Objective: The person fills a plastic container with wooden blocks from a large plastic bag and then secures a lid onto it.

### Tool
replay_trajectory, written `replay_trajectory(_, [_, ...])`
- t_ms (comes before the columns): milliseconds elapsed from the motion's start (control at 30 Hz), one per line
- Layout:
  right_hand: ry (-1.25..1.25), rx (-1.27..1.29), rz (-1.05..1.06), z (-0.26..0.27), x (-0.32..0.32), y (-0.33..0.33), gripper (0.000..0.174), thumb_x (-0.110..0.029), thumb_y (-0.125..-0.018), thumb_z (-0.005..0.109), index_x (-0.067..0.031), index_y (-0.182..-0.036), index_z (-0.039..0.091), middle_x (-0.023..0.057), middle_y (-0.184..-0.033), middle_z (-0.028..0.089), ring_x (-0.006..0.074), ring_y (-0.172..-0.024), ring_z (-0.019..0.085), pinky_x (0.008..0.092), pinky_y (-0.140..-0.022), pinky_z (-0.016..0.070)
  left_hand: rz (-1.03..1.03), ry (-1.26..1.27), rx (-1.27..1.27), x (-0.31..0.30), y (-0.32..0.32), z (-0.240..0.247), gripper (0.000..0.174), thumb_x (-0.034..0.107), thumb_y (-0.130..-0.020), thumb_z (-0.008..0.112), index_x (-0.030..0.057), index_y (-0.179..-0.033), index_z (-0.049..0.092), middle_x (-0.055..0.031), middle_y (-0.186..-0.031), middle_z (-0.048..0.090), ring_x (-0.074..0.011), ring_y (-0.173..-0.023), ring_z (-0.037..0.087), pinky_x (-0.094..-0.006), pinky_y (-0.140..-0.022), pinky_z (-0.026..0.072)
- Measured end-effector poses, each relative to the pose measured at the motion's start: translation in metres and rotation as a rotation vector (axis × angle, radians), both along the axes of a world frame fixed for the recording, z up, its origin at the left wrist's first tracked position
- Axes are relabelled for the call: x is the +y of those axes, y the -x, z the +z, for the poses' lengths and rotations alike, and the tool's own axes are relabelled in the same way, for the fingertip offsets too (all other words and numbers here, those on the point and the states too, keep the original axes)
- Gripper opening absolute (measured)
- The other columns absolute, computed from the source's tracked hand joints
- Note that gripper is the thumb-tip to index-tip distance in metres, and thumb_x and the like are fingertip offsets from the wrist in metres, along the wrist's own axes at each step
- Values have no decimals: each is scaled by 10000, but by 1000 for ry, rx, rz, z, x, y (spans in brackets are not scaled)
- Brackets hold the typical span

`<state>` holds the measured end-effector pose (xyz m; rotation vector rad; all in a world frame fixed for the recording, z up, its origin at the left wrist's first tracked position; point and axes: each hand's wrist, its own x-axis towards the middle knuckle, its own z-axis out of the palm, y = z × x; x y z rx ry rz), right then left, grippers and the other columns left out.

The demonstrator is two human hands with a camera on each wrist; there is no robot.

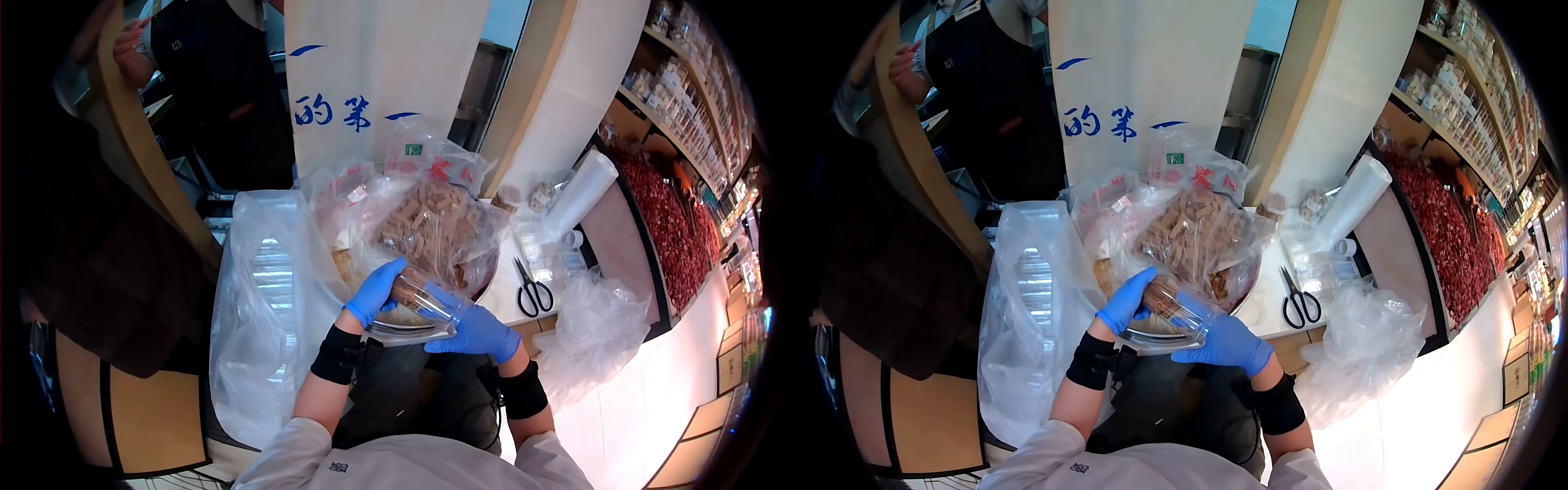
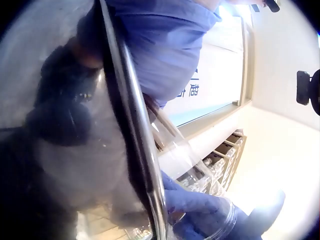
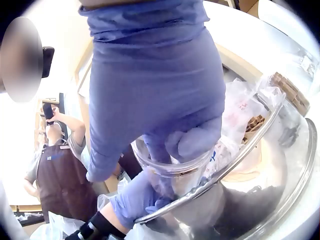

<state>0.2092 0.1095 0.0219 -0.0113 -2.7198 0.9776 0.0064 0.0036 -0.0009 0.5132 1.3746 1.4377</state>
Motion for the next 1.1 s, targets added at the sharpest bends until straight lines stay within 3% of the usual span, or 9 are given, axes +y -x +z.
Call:
replay_trajectory(33, [5, 0, -5, -6, 3, 1, 818, -500, -748, 728, -98, -1394, 427, 176, -1479, 328, 351, -1352, 342, 407, -1091, 318, -5, 5, 0, 1, 1, -2, 405, 534, -889, 490, 157, -958, 620, 57, -657, 476, -43, -508, 408, -208, -424, 286])
replay_trajectory(100, [-320, 29, 67, -14, 4, 3, 837, -519, -737, 729, -99, -1394, 426, 180, -1478, 325, 345, -1359, 331, 408, -1094, 314, -31, -3, 11, 2, 4, -8, 417, 537, -880, 503, 152, -991, 619, 55, -685, 488, -41, -524, 417, -206, -433, 290])
replay_trajectory(433, [-306, -30, -42, -3, -17, -2, 826, -537, -733, 722, -96, -1374, 446, 173, -1482, 320, 371, -1337, 346, 427, -1071, 344, -38, 6, 10, 1, 2, -5, 419, 526, -872, 521, 146, -1019, 618, 56, -713, 492, -41, -546, 429, -203, -454, 296])
replay_trajectory(633, [-293, -122, -118, -3, -24, -6, 783, -561, -730, 712, -59, -1296, 511, 161, -1385, 441, 358, -1239, 466, 412, -1011, 413, -8, 11, 17, 3, 5, -10, 403, 524, -870, 521, 147, -970, 623, 49, -657, 472, -55, -499, 401, -215, -432, 276])
replay_trajectory(700, [-385, -58, -100, -2, -23, -6, 794, -654, -759, 603, -66, -1287, 524, 185, -1354, 448, 371, -1080, 572, 443, -857, 496, 1, 11, 10, 4, 6, -13, 401, 526, -870, 520, 149, -964, 620, 47, -632, 459, -59, -483, 391, -220, -423, 268])
replay_trajectory(833, [-341, -129, -101, 1, -24, -6, 807, -657, -757, 602, -48, -1282, 527, 184, -1345, 453, 373, -1078, 569, 441, -870, 488, 5, 26, 1, 7, 4, -16, 405, 521, -877, 516, 143, -964, 632, 46, -631, 471, -59, -479, 392, -221, -421, 269])
replay_trajectory(933, [-434, 40, -35, 3, -24, -1, 825, -659, -757, 600, -30, -1285, 520, 175, -1351, 451, 367, -1080, 568, 439, -891, 477, 78, 44, 0, 9, -2, -11, 418, 524, -885, 510, 138, -958, 652, 48, -633, 490, -57, -470, 396, -216, -414, 271])
replay_trajectory(1000, [-295, -197, -8, 17, -26, -1, 832, -656, -757, 602, -20, -1287, 517, 163, -1372, 439, 359, -1122, 548, 426, -922, 463, 105, 66, -22, 8, -4, -6, 435, 533, -891, 505, 135, -952, 668, 51, -630, 501, -54, -465, 403, -209, -408, 273])
replay_trajectory(1100, [-277, -44, -75, 1, -22, -8, 831, -627, -766, 618, -23, -1320, 484, 157, -1400, 417, 355, -1172, 522, 408, -937, 461, 9, 58, 3, 3, 2, -5, 438, 542, -893, 502, 138, -944, 664, 54, -615, 494, -52, -460, 405, -203, -403, 272])
